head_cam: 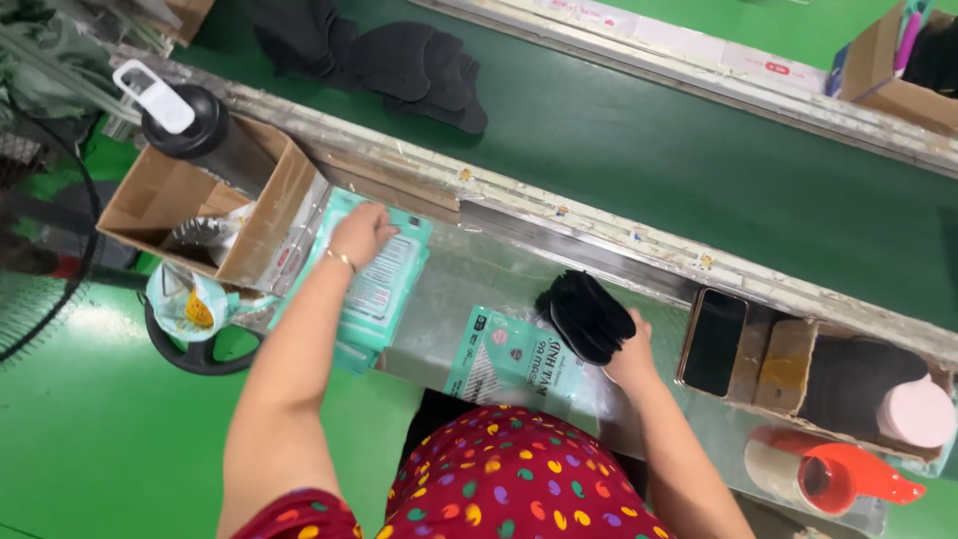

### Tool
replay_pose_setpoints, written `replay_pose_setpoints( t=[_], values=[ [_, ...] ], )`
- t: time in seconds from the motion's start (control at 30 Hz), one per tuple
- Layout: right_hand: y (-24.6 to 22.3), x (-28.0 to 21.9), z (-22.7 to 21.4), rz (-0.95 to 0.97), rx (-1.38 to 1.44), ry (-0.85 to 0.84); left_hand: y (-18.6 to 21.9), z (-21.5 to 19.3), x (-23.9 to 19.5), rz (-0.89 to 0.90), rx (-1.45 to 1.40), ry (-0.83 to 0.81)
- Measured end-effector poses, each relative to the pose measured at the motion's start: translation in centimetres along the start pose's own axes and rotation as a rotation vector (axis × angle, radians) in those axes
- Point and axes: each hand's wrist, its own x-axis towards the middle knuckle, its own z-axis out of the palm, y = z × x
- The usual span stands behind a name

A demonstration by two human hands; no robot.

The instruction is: Packing black face masks into small plastic bags and then into larger mailing envelopes at a conveyor station.

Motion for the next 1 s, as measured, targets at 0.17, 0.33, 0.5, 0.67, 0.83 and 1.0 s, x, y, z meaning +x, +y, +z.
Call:
replay_pose_setpoints(
  t=[0.17, 0.33, 0.5, 0.67, 0.83, 1.0],
  values=[
    [-5.2, 1.4, -2.3, -0.135, 0.887, -0.009, 13.3, -0.5, -5.1, 0.590, -0.037, 0.236],
    [-5.2, 2.7, -1.0, 0.622, 0.930, -0.343, 19.7, -0.5, -9.0, 0.937, 0.077, 0.123],
    [-7.2, 1.7, -1.7, 0.093, 0.928, 0.045, 21.9, -0.8, -9.9, 1.166, -0.045, 0.048],
    [-6.1, 0.8, -0.3, 0.183, 1.092, -0.162, 23.9, -2.8, -9.8, 0.992, -0.253, 0.269],
    [-9.3, 1.8, -4.8, -0.093, 1.045, -0.107, 22.2, 1.2, -8.5, 0.653, -0.410, 0.317],
    [-6.0, 0.9, -2.5, 0.326, 0.982, -0.371, 22.6, 1.2, -9.0, 0.584, -0.418, 0.323]
  ],
)
